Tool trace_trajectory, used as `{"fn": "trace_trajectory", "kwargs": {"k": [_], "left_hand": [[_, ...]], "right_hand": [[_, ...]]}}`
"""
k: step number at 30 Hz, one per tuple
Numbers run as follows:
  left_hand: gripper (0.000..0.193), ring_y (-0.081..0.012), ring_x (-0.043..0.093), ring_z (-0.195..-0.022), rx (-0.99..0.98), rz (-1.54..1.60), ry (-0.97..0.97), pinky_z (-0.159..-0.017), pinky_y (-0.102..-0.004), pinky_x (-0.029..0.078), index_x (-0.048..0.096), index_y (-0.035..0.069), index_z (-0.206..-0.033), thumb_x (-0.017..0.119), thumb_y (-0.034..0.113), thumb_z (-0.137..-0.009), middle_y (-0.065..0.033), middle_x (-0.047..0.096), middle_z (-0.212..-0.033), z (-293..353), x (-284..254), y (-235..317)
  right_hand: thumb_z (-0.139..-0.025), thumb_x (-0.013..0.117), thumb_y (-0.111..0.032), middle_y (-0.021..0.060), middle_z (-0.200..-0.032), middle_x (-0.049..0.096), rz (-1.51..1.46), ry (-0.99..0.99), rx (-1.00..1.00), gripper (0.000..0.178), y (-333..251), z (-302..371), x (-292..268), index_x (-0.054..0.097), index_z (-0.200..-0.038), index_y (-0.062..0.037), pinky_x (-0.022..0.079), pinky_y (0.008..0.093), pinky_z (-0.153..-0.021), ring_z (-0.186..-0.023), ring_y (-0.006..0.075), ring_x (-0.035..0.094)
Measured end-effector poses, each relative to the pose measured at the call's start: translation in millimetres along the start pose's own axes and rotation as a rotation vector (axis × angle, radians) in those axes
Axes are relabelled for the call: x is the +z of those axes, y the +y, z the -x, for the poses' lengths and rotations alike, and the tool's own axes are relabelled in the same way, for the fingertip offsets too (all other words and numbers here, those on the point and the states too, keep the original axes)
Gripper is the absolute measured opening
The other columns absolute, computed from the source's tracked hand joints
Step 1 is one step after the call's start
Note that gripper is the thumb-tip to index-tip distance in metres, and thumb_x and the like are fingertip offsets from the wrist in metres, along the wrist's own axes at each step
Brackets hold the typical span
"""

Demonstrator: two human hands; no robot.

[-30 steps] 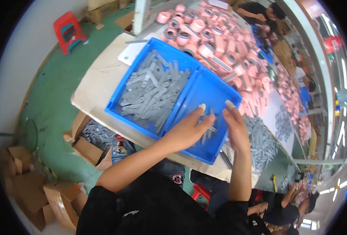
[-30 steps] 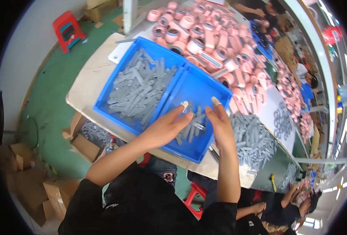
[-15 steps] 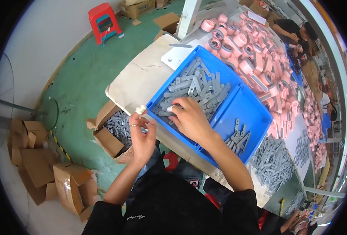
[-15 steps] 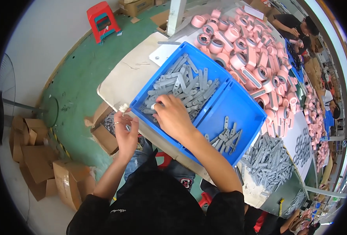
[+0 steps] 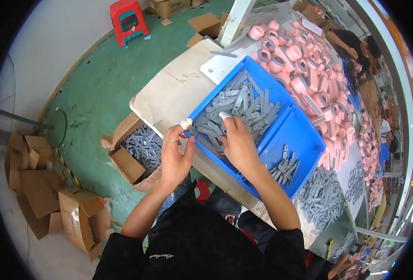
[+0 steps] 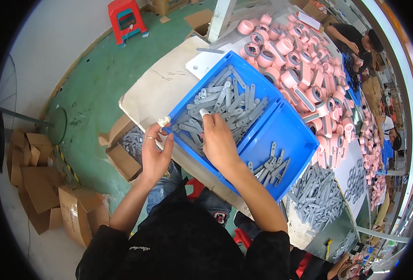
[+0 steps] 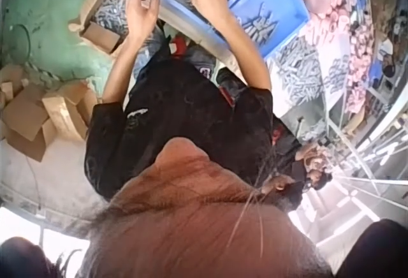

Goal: The person assembles small metal components with plastic parts by hand, taking them from blue bins and a cardboard box at a factory workstation. A hammer is used to join the parts together.

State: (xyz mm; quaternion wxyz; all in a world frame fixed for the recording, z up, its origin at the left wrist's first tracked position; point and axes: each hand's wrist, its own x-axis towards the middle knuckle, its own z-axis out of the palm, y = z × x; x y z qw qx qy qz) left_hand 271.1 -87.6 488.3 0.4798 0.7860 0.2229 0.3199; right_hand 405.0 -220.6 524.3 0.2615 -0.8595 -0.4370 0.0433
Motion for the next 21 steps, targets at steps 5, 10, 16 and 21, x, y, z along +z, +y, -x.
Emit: {"fn": "trace_trajectory", "kwargs": {"k": [5,10,16,21], "left_hand": [[0.030,-0.0261,0.058,-0.089,0.237,-0.132,0.001,-0.075,-0.0342,0.047,0.061,0.003,-0.112,0.068,-0.001,-0.084,-0.0112,0.064,-0.102,-15.2,-6.1,1.5],[0.032,-0.0303,0.059,-0.093,0.338,-0.225,-0.111,-0.082,-0.0389,0.047,0.064,0.002,-0.108,0.072,0.000,-0.078,-0.0116,0.067,-0.097,-38.9,-7.9,17.4],[0.039,-0.0299,0.061,-0.095,0.316,-0.336,-0.256,-0.083,-0.0401,0.050,0.065,0.001,-0.111,0.077,0.003,-0.074,-0.0114,0.069,-0.093,-51.2,5.0,27.4],[0.046,-0.0267,0.064,-0.094,0.119,0.039,-0.220,-0.082,-0.0359,0.051,0.063,-0.003,-0.117,0.080,0.008,-0.075,-0.0111,0.072,-0.103,-51.6,27.8,27.9]], "right_hand": [[-0.072,0.065,0.007,0.0166,-0.105,0.053,0.177,-0.018,-0.124,0.040,-1.2,12.3,-3.3,0.057,-0.111,0.0025,0.048,0.0437,-0.083,-0.095,0.0371,0.057],[-0.070,0.065,0.007,0.0160,-0.106,0.052,0.247,-0.001,-0.156,0.045,-1.9,15.1,-7.1,0.057,-0.113,0.0020,0.048,0.0428,-0.082,-0.092,0.0348,0.058],[-0.073,0.065,0.006,0.0173,-0.111,0.051,-0.053,-0.064,0.003,0.048,5.2,7.2,-16.3,0.053,-0.119,-0.0009,0.051,0.0432,-0.078,-0.093,0.0373,0.061],[-0.079,0.067,0.006,0.0107,-0.109,0.049,-0.309,-0.012,0.121,0.052,12.0,10.6,-25.0,0.052,-0.128,-0.0054,0.051,0.0320,-0.070,-0.085,0.0230,0.062]]}}
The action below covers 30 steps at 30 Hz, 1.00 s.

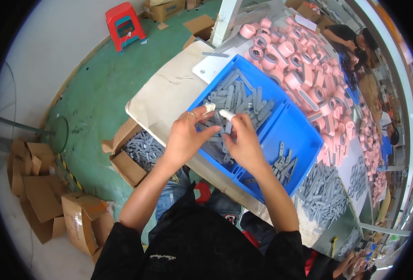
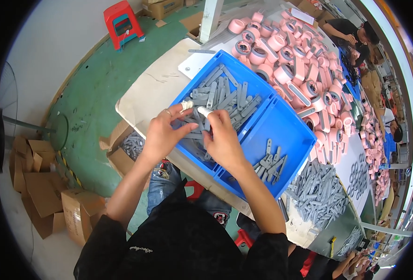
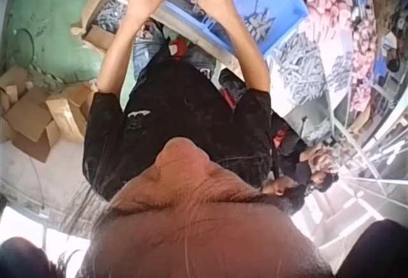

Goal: The person assembles small metal components with plastic parts by hand, taking them from blue bins and a cardboard box at a factory workstation. A hammer is used to join the parts together.

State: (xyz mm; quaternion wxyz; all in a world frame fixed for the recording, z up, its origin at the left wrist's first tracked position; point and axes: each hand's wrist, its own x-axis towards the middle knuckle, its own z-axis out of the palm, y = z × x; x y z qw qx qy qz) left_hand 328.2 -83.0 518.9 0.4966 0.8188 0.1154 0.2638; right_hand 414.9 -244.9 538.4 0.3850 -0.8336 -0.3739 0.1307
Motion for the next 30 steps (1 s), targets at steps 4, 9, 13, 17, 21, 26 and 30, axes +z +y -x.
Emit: {"fn": "trace_trajectory", "kwargs": {"k": [4,9,13,17,21,26,30], "left_hand": [[0.051,-0.0178,0.067,-0.090,-0.277,0.309,-0.045,-0.078,-0.0289,0.053,0.059,-0.004,-0.122,0.081,0.010,-0.078,-0.0120,0.072,-0.108,-12.8,23.0,12.1],[0.035,-0.0103,0.065,-0.091,-0.456,0.778,-0.130,-0.079,-0.0242,0.052,0.061,0.000,-0.118,0.074,0.004,-0.085,-0.0070,0.071,-0.098,-23.6,33.7,3.6],[0.024,-0.0189,0.067,-0.084,-0.390,0.954,0.168,-0.068,-0.0302,0.053,0.046,0.007,-0.118,0.055,0.004,-0.096,-0.0054,0.062,-0.098,-37.1,2.9,8.7],[0.017,-0.0088,0.056,-0.069,-0.373,0.673,0.184,-0.057,-0.0231,0.041,0.049,0.008,-0.114,0.054,0.012,-0.098,-0.0029,0.064,-0.089,-19.0,-38.8,-3.8],[0.011,-0.0031,0.045,-0.064,-0.425,0.559,0.098,-0.058,-0.0195,0.035,0.057,0.007,-0.102,0.054,0.018,-0.101,0.0002,0.064,-0.084,1.9,-38.7,-1.3],[0.014,-0.0037,0.047,-0.066,-0.418,0.516,0.059,-0.061,-0.0201,0.037,0.060,0.006,-0.105,0.055,0.018,-0.101,0.0004,0.064,-0.084,17.6,-33.8,-6.5],[0.017,-0.0049,0.048,-0.068,-0.425,0.444,0.033,-0.064,-0.0211,0.042,0.060,0.003,-0.108,0.055,0.018,-0.101,0.0010,0.064,-0.083,18.8,-32.9,-6.1]], "right_hand": [[-0.081,0.069,0.007,0.0094,-0.109,0.049,-0.255,0.059,0.040,0.050,6.6,-0.4,-4.8,0.051,-0.126,-0.0037,0.052,0.0295,-0.071,-0.087,0.0187,0.063],[-0.083,0.070,0.003,0.0108,-0.108,0.056,-0.360,0.089,0.153,0.046,2.0,-0.3,-21.3,0.054,-0.126,-0.0028,0.054,0.0302,-0.074,-0.090,0.0201,0.067],[-0.081,0.069,0.005,0.0144,-0.118,0.057,-0.278,0.177,0.159,0.042,29.1,-3.2,-51.9,0.059,-0.121,-0.0067,0.051,0.0353,-0.082,-0.102,0.0254,0.065],[-0.063,0.067,0.008,0.0106,-0.138,0.047,0.469,0.022,-0.387,0.048,5.2,0.1,-63.6,0.069,-0.106,-0.0129,0.029,0.0496,-0.107,-0.133,0.0350,0.038],[-0.067,0.066,0.004,0.0098,-0.143,0.046,0.429,-0.301,-0.518,0.032,-13.1,-0.1,-37.2,0.073,-0.094,-0.0102,0.029,0.0486,-0.110,-0.135,0.0323,0.038],[-0.072,0.067,-0.005,0.0094,-0.141,0.049,0.666,-0.441,-0.543,0.020,-10.0,-10.5,-33.3,0.073,-0.091,-0.0073,0.026,0.0490,-0.114,-0.138,0.0279,0.036],[-0.075,0.066,-0.007,0.0094,-0.131,0.057,0.641,-0.344,-0.598,0.015,4.6,-11.5,-32.6,0.072,-0.089,-0.0058,0.028,0.0461,-0.114,-0.133,0.0268,0.042]]}}
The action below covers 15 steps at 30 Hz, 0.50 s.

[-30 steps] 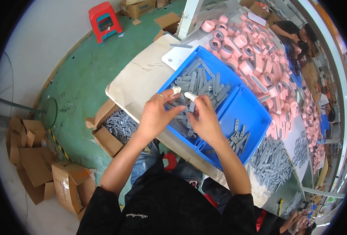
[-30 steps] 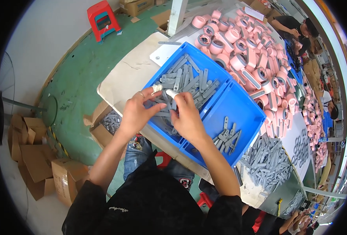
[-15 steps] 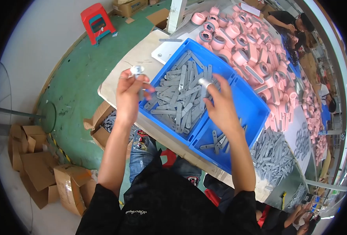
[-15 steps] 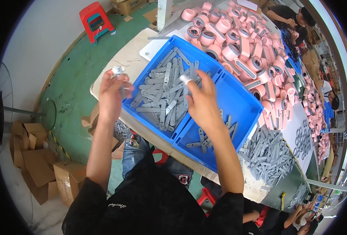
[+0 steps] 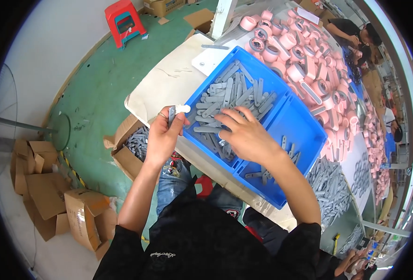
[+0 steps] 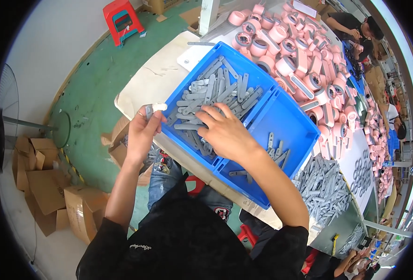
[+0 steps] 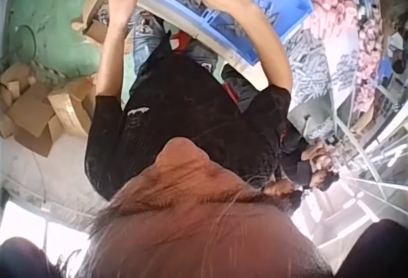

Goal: The person assembles small metal components with plastic parts by hand, taking them from blue bins and a cardboard box at a factory workstation. A hammer is used to join the parts together.

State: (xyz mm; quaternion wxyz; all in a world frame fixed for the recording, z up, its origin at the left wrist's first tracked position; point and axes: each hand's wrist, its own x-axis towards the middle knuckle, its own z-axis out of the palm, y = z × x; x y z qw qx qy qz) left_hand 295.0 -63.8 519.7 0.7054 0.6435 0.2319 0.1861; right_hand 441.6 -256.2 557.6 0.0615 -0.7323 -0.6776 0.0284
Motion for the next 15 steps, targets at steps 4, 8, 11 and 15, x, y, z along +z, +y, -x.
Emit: {"fn": "trace_trajectory", "kwargs": {"k": [4,8,11,15], "left_hand": [[0.018,-0.0048,0.050,-0.070,0.002,-0.010,-0.018,-0.066,-0.0212,0.044,0.061,0.003,-0.108,0.058,0.019,-0.100,0.0013,0.064,-0.084,3.9,5.9,2.2],[0.019,-0.0015,0.048,-0.072,0.041,0.080,-0.077,-0.065,-0.0189,0.042,0.065,0.005,-0.110,0.068,0.011,-0.093,0.0069,0.061,-0.084,1.8,28.3,0.1],[0.033,0.0001,0.045,-0.070,-0.020,0.171,-0.223,-0.063,-0.0180,0.038,0.066,0.008,-0.118,0.076,0.014,-0.087,0.0095,0.058,-0.081,-5.3,56.8,-8.0],[0.025,0.0003,0.043,-0.068,-0.126,0.375,-0.242,-0.060,-0.0174,0.035,0.067,0.010,-0.116,0.069,0.022,-0.094,0.0111,0.056,-0.079,-13.3,92.0,-0.9]], "right_hand": [[-0.073,0.069,-0.005,0.0093,-0.128,0.058,-0.110,0.040,0.016,0.020,10.2,2.7,-8.2,0.068,-0.093,-0.0045,0.035,0.0448,-0.109,-0.127,0.0267,0.048],[-0.086,0.070,-0.007,0.0089,-0.114,0.063,-0.533,0.211,0.383,0.020,16.7,13.0,-12.3,0.063,-0.103,0.0000,0.051,0.0342,-0.085,-0.103,0.0235,0.064],[-0.093,0.066,-0.005,0.0020,-0.100,0.064,-1.187,0.386,0.612,0.017,21.7,18.4,-3.9,0.065,-0.108,0.0002,0.049,0.0227,-0.078,-0.089,0.0091,0.062],[-0.093,0.068,-0.010,-0.0007,-0.095,0.066,-1.450,0.405,0.726,0.022,11.4,20.5,-4.4,0.068,-0.113,-0.0014,0.049,0.0227,-0.076,-0.087,0.0060,0.059]]}}
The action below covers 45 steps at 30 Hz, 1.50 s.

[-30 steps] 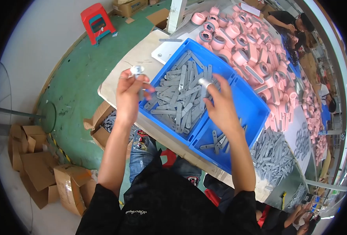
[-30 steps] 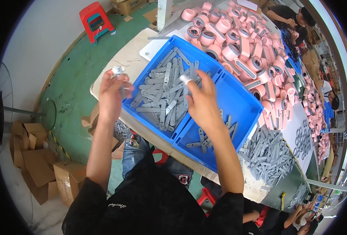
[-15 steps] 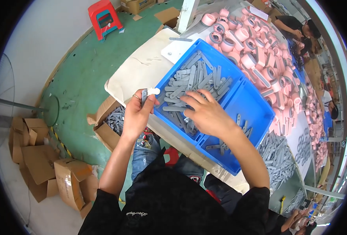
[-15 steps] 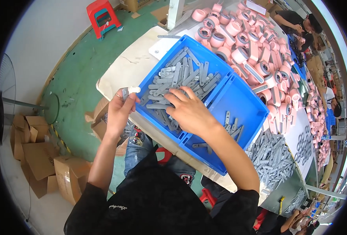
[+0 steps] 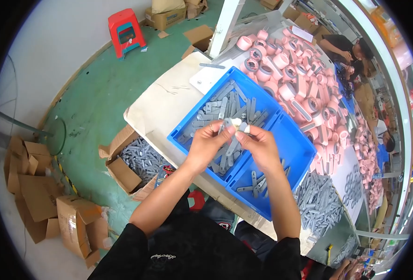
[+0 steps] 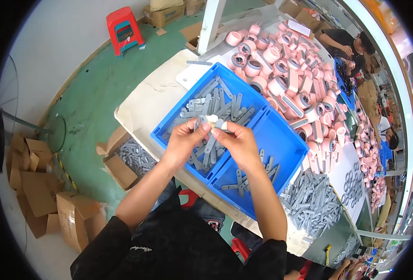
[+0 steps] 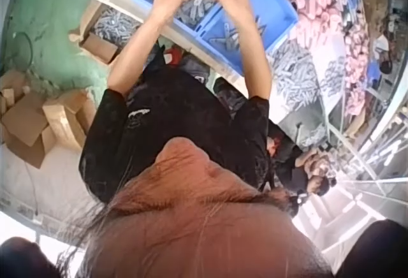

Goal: The person assembles small metal components with plastic parts by hand, taking them from blue bins and a cardboard box at a factory workstation. A hammer is used to join the parts together.

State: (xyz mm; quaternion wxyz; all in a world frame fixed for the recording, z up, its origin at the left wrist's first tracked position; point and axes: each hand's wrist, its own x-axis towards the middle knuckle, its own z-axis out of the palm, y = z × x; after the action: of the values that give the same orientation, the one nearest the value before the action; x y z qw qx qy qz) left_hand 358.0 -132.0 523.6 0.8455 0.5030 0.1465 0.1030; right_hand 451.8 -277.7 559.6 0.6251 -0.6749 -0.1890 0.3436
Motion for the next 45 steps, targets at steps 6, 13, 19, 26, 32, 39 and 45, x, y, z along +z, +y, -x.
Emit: {"fn": "trace_trajectory", "kwargs": {"k": [6,13,19,26,32,39,45], "left_hand": [[0.021,-0.0158,0.059,-0.080,0.329,0.156,0.324,-0.075,-0.0325,0.048,0.060,0.009,-0.105,0.048,0.027,-0.104,-0.0049,0.065,-0.086,-7.4,-36.2,34.3],[0.016,-0.0093,0.041,-0.065,0.299,0.238,0.403,-0.058,-0.0241,0.032,0.052,0.008,-0.105,0.049,0.024,-0.104,0.0005,0.051,-0.079,47.8,-90.1,61.1],[0.030,-0.0086,0.039,-0.053,0.167,0.235,0.352,-0.049,-0.0245,0.030,0.050,0.009,-0.084,0.048,0.029,-0.105,-0.0005,0.048,-0.068,62.6,-122.2,28.7],[0.021,-0.0055,0.041,-0.056,0.090,-0.004,0.365,-0.049,-0.0216,0.032,0.055,0.008,-0.097,0.051,0.028,-0.104,0.0019,0.051,-0.073,64.9,-105.8,40.9],[0.022,-0.0008,0.037,-0.056,-0.006,-0.156,0.307,-0.049,-0.0184,0.029,0.059,0.007,-0.108,0.058,0.028,-0.101,0.0043,0.051,-0.074,58.2,-93.6,33.7],[0.025,-0.0010,0.039,-0.057,-0.045,-0.238,0.257,-0.051,-0.0184,0.032,0.060,0.006,-0.112,0.057,0.028,-0.101,0.0061,0.056,-0.075,53.1,-84.5,15.7],[0.025,-0.0019,0.044,-0.062,-0.051,-0.354,0.287,-0.056,-0.0204,0.037,0.060,0.005,-0.112,0.058,0.027,-0.100,0.0047,0.060,-0.078,53.3,-83.7,18.6]], "right_hand": [[-0.092,0.065,-0.012,0.0124,-0.113,0.068,0.316,0.220,0.051,0.029,-7.6,-9.1,-20.0,0.064,-0.117,0.0026,0.052,0.0299,-0.086,-0.100,0.0214,0.067],[-0.077,0.068,0.001,0.0131,-0.120,0.056,1.114,0.110,-0.723,0.029,-11.4,-16.9,2.8,0.064,-0.105,-0.0050,0.045,0.0442,-0.091,-0.107,0.0345,0.056],[-0.075,0.070,-0.006,0.0098,-0.107,0.057,1.170,-0.163,-0.742,0.013,24.9,-14.1,50.6,0.065,-0.086,-0.0035,0.043,0.0380,-0.090,-0.104,0.0284,0.056],[-0.083,0.071,-0.011,0.0091,-0.110,0.062,0.989,0.044,-0.492,0.016,6.9,-18.8,27.7,0.066,-0.095,-0.0018,0.052,0.0411,-0.079,-0.089,0.0320,0.064],[-0.079,0.075,-0.010,0.0194,-0.120,0.056,1.358,0.348,-0.671,0.023,-13.4,-21.4,12.7,0.066,-0.098,-0.0006,0.046,0.0447,-0.091,-0.108,0.0394,0.056],[-0.070,0.078,-0.010,0.0138,-0.117,0.052,1.271,0.091,-0.526,0.022,24.4,12.9,62.5,0.065,-0.084,0.0010,0.043,0.0424,-0.086,-0.103,0.0327,0.052],[-0.074,0.073,-0.006,0.0110,-0.105,0.057,1.282,0.211,-0.587,0.016,36.4,0.3,55.9,0.064,-0.085,0.0012,0.047,0.0398,-0.082,-0.093,0.0304,0.057]]}}
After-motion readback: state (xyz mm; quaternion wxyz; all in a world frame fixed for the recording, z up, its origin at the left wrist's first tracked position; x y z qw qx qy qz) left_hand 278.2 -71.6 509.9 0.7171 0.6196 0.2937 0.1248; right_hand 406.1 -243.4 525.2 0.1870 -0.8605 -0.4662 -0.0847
